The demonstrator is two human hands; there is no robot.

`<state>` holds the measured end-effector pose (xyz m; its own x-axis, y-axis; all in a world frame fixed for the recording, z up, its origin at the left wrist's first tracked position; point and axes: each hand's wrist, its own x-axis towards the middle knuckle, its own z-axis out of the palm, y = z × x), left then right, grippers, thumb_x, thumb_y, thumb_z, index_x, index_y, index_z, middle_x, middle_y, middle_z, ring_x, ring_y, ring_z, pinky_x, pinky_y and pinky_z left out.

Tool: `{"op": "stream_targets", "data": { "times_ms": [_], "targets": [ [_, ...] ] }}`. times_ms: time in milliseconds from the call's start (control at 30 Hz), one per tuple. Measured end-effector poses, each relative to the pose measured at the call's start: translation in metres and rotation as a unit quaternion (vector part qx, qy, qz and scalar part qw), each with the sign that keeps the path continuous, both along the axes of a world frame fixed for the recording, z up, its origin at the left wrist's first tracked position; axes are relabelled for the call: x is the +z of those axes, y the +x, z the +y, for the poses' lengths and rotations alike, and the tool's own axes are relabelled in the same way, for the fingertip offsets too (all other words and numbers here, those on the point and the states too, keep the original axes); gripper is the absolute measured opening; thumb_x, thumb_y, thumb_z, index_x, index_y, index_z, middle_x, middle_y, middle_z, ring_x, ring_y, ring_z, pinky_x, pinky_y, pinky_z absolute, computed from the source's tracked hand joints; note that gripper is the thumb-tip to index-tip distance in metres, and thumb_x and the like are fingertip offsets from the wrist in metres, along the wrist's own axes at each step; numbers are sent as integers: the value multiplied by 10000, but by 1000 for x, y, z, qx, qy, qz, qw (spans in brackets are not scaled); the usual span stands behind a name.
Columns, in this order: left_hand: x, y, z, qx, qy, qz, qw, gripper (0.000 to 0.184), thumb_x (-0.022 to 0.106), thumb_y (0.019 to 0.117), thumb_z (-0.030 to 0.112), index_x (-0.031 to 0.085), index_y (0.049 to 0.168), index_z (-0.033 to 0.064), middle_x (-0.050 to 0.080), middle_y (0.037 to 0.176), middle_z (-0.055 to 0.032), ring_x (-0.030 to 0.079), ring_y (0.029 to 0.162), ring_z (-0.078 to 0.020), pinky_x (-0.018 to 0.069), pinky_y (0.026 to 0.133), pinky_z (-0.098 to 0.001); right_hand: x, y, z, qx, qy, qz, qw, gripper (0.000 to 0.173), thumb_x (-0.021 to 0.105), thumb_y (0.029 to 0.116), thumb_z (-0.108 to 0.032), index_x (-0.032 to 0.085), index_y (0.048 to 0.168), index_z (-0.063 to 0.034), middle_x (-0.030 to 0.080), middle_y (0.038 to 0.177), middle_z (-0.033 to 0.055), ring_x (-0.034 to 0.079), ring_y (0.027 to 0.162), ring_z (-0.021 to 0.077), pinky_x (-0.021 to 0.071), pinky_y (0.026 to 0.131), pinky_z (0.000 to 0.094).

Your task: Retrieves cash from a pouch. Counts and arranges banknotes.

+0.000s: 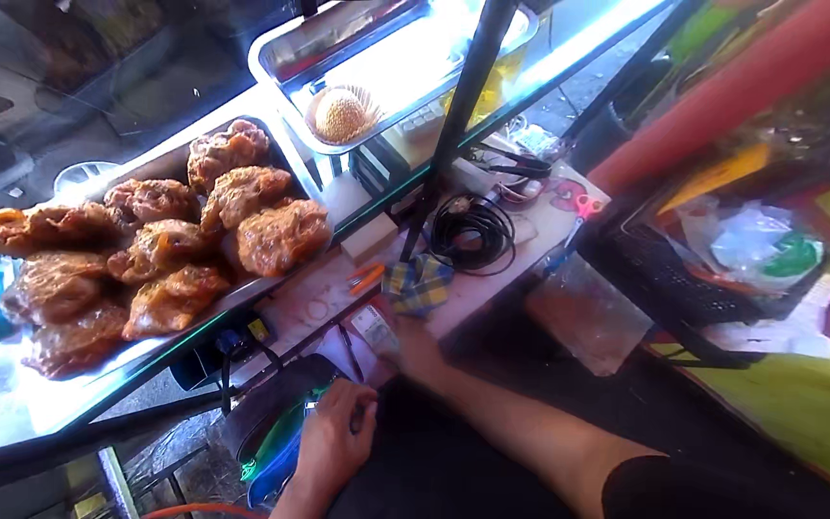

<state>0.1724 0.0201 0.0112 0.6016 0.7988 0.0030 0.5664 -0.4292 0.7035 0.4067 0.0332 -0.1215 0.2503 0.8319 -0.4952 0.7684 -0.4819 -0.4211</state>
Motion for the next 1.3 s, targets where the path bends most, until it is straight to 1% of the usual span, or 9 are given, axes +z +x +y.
{"op": "stream_targets", "data": {
  "times_ms": [133, 333, 533, 833, 967, 1033, 1133, 1200, 1300],
  "targets": [
    [-20, 36, 3, -48, -143, 46, 987, 260, 611, 1010, 334, 719, 1162, 153, 711, 1026, 6, 681, 846, -72, 603, 775, -277, -3, -2, 20, -8, -20, 37, 999, 884, 870, 773, -420, 477, 1438, 11, 627, 1312, 249, 607, 1225, 422, 457, 1050, 632],
    [-41, 52, 5, -12, -270, 115, 956, 311, 604, 1006, 371, 689, 1214, 157, 717, 1100, 22, 694, 923, -66, 594, 852, -275, -4, 3, 25, 22, 0, 74, 997, 762, 862, 790, -336, 538, 1391, 1, 557, 1370, 269, 572, 1255, 433, 505, 1030, 585],
    [-61, 66, 2, 51, -377, 79, 922, 379, 639, 998, 363, 648, 1270, 99, 706, 1198, -24, 702, 1030, -104, 591, 926, -316, 8, 5, 44, 29, -76, 102, 991, 813, 840, 806, -318, 451, 1466, -44, 631, 1308, 232, 642, 1176, 417, 540, 949, 620],
    [-96, 84, -9, 209, -453, 0, 867, 472, 680, 979, 342, 587, 1339, 51, 691, 1179, -108, 714, 995, -180, 621, 873, -391, 3, 11, 49, 158, -40, 72, 984, 557, 706, 937, -358, 590, 1379, -39, 465, 1494, 232, 427, 1414, 429, 463, 1085, 615],
    [-95, 89, -11, 295, -439, -32, 848, 584, 674, 979, 401, 524, 1410, 36, 658, 1276, -140, 680, 1112, -211, 584, 944, -421, 8, 33, 56, 165, -76, 162, 970, 499, 669, 975, -382, 591, 1347, -59, 680, 1222, 213, 659, 1160, 385, 525, 982, 625],
    [-95, 92, -9, 337, -443, -119, 822, 565, 587, 1031, 406, 514, 1420, 2, 641, 1313, -176, 656, 1169, -255, 569, 971, -457, 21, 45, 58, 99, -89, 291, 947, 510, 740, 951, -365, 610, 1319, -36, 707, 1156, 183, 701, 1070, 306, 561, 973, 534],
    [-78, 101, -2, 323, -487, -315, 748, 604, 363, 1091, 448, 442, 1476, -11, 639, 1341, -173, 639, 1222, -261, 549, 1031, -460, 66, 64, 53, -5, -179, 509, 842, 464, 738, 967, -324, 606, 1316, -48, 736, 1122, 119, 738, 992, 227, 628, 874, 426],
    [-53, 114, 7, 314, -515, -402, 689, 588, 310, 1096, 431, 416, 1484, 3, 657, 1303, -186, 655, 1194, -284, 558, 1014, -485, 84, 73, 46, -15, -225, 578, 785, 467, 725, 977, -320, 583, 1342, -64, 737, 1137, 106, 739, 1000, 222, 629, 874, 416],
    [-27, 133, 21, 346, -510, -430, 660, 451, 341, 1094, 294, 476, 1406, -1, 704, 1158, -209, 712, 1051, -306, 605, 904, -487, 95, 81, 39, -2, -225, 603, 765, 421, 689, 1004, -307, 581, 1329, -62, 742, 1123, 94, 741, 1002, 209, 626, 890, 402]
  ]
}}
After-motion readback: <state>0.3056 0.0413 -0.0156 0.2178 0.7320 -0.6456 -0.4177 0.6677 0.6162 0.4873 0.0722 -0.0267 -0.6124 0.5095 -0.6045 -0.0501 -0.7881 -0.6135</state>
